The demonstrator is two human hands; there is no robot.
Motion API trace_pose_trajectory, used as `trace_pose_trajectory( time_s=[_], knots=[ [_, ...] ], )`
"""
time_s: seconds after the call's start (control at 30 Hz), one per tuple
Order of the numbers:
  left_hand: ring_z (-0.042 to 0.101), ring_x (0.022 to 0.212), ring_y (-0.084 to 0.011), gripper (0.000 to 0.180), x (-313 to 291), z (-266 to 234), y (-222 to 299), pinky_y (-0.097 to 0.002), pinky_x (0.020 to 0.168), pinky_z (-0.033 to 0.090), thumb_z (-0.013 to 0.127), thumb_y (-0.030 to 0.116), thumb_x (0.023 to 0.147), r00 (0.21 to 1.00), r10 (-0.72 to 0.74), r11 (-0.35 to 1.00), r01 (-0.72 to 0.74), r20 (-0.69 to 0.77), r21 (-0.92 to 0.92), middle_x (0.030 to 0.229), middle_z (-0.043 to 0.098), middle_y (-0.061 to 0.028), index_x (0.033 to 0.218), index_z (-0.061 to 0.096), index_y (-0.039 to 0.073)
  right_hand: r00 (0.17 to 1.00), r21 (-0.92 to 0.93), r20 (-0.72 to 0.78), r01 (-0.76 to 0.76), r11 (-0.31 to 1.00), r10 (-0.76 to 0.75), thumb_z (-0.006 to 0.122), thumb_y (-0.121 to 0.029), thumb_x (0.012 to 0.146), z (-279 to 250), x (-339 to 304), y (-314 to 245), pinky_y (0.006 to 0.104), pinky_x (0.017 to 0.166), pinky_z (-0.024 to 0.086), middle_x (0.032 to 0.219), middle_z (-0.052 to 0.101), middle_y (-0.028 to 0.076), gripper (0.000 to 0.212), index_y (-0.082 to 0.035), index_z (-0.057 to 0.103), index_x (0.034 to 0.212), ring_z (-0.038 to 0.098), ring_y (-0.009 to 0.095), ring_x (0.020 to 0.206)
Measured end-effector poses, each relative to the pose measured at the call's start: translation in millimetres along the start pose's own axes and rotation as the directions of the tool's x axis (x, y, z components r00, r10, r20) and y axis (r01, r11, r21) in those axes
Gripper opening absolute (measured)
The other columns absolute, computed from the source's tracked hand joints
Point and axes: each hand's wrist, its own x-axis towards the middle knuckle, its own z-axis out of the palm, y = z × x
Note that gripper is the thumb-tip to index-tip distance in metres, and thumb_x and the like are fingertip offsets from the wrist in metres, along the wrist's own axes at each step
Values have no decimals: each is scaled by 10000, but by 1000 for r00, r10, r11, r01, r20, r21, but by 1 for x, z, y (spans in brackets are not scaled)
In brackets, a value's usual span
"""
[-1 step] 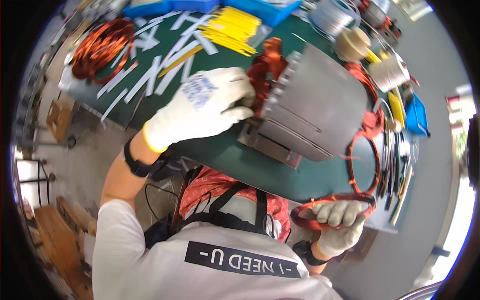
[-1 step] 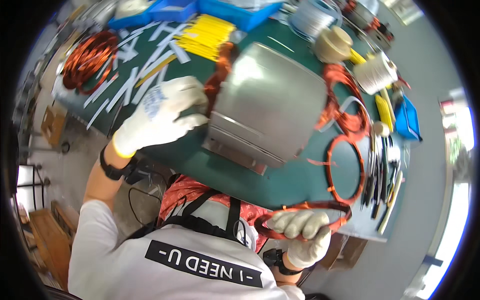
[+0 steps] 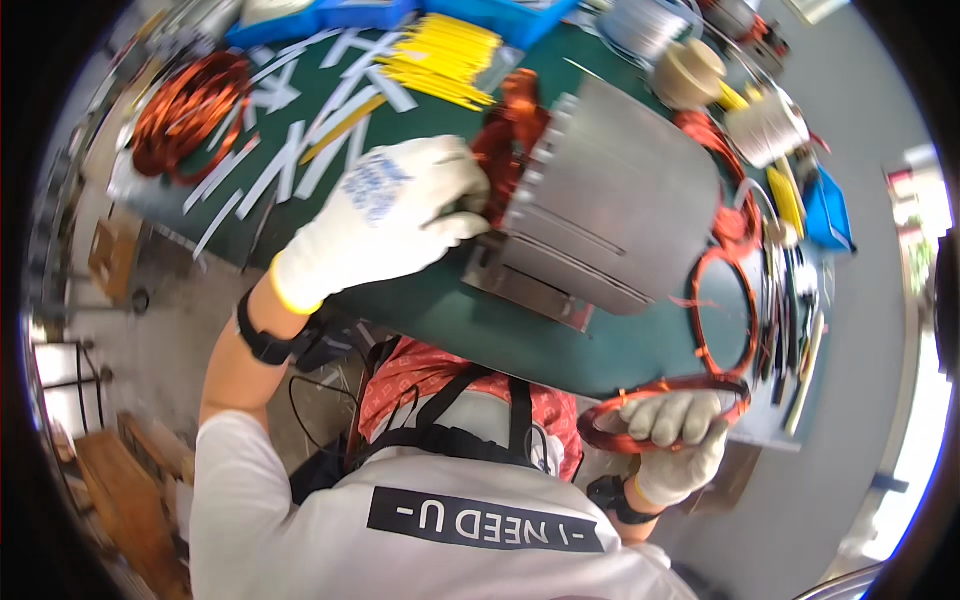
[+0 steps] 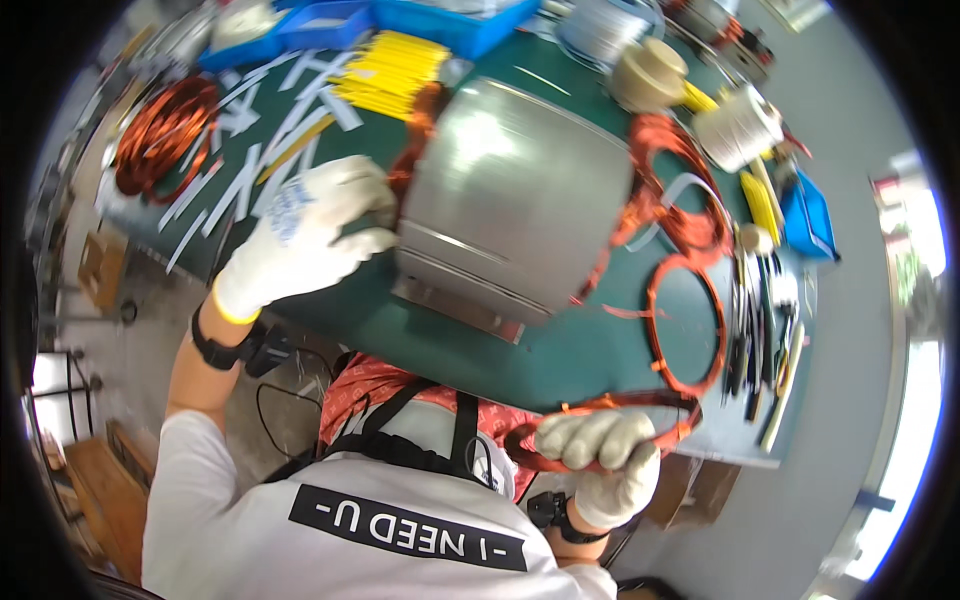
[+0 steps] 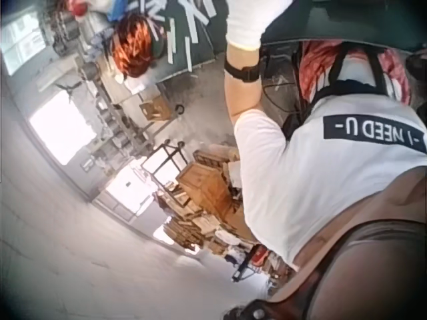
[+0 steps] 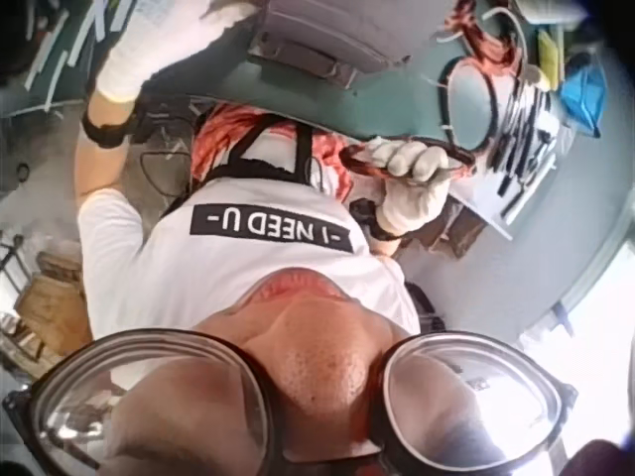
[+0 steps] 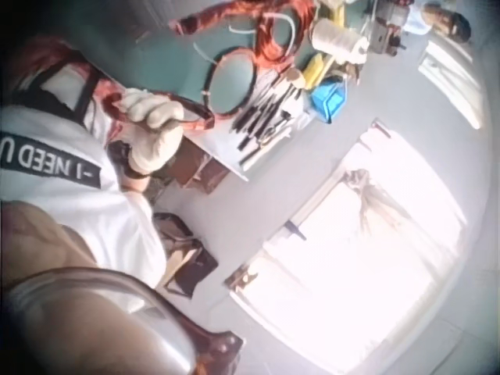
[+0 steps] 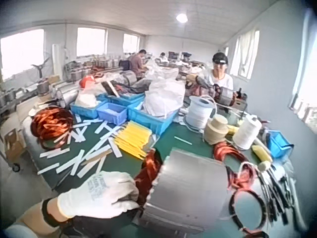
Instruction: The person inserts copper wire coils into the slots of a motor stator, handles a motor housing, and uses a thin tool to press the wires into place.
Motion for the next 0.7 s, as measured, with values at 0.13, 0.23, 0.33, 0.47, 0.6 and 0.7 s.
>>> trace_pose_trajectory(
  time_s=[0.13, 0.23, 0.33, 0.47, 0.6, 0.7],
  knots=[
    [558, 755, -310, 158, -1, -3, 4, -391, 681, 458, 693, 100, 730, 996, -92, 992, 92, 9, -90, 778, 550, -113, 754, 559, 18, 991, 182, -133, 16, 983, 9, 411, -447, 999, 4, -12, 6, 534, 766, 466, 657, 568, 177, 461, -63, 481, 754, 617, 395, 715],
    [567, 753, -300, 161, 0, 7, 4, -383, 683, 466, 707, 60, 689, 994, -98, 987, 90, -52, -135, 785, 571, -100, 741, 558, 25, 998, 250, -35, -37, 968, 47, 444, -508, 969, -6, -6, 6, 520, 733, 456, 687, 589, 205, 545, -49, 469, 676, 589, 378, 684],
    [574, 753, -296, 165, 2, 5, 10, -380, 674, 465, 713, 61, 682, 998, 47, 999, -46, -41, 28, 787, 581, -95, 737, 560, 32, 996, 196, -64, -47, 979, 61, 514, -486, 945, -2, -6, -1, 533, 765, 464, 766, 634, 216, 503, -41, 535, 711, 615, 383, 731],
    [578, 733, -291, 172, 0, 11, 11, -378, 656, 465, 715, 125, 727, 996, 1, 998, 4, -89, 56, 793, 592, -92, 773, 567, 48, 996, 224, -55, -62, 973, 76, 544, -458, 938, -3, -7, -3, 553, 817, 469, 814, 654, 215, 449, -37, 595, 791, 643, 393, 805],
    [585, 727, -293, 181, -2, 15, 9, -383, 644, 459, 700, 185, 775, 983, 126, 973, -97, -132, 209, 798, 600, -92, 773, 572, 57, 999, 93, -7, -40, 995, 41, 407, -473, 994, -5, -2, -3, 510, 753, 452, 693, 595, 162, 485, -70, 471, 732, 632, 377, 716],
    [587, 724, -295, 185, -4, 18, 13, -384, 646, 460, 700, 196, 780, 980, 116, 975, -81, -163, 206, 796, 603, -90, 760, 578, 59, 998, 121, 9, -64, 991, 64, 408, -474, 993, -4, 0, -1, 503, 753, 451, 682, 596, 162, 485, -70, 473, 734, 629, 378, 716]
  ],
)
